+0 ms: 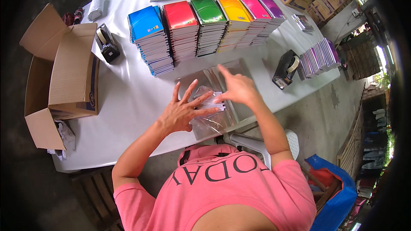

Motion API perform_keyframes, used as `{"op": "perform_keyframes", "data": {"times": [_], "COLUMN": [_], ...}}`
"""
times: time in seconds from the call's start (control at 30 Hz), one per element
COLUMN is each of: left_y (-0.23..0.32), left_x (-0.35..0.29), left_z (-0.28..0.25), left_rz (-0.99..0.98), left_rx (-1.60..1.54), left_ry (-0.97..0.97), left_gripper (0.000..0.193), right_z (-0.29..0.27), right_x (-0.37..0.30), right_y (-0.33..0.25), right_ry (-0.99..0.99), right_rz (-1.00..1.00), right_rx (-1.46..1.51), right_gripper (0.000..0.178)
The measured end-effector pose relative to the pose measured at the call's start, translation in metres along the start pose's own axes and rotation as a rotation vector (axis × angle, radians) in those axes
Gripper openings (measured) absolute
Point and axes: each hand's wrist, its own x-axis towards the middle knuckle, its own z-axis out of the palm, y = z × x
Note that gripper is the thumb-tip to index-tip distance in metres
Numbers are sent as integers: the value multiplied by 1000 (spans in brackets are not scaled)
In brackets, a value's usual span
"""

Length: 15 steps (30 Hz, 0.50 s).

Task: The person selects notebooks from different stacks, arranges them into a group, and inserts them into a plastic sleeve before sealing it.

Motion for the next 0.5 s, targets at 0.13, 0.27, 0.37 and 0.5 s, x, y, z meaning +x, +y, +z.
{"op": "perform_keyframes", "data": {"times": [0.13, 0.27, 0.37, 0.5], "left_y": [1, -8, 3, 8], "left_x": [-2, 5, 12, 27], "left_z": [2, 33, 41, 43], "left_rz": [-14, -28, -80, -31], "left_rx": [-114, -339, -470, -791], "left_ry": [-6, 91, 343, 607], "left_gripper": [108, 73, 36, 18], "right_z": [11, 61, 52, 52], "right_x": [-24, -37, -38, -35], "right_y": [50, 6, -4, 10], "right_ry": [107, 539, 664, 378], "right_rz": [-436, -717, -626, -409], "right_rx": [153, 175, 432, 952], "right_gripper": [104, 58, 24, 44]}}
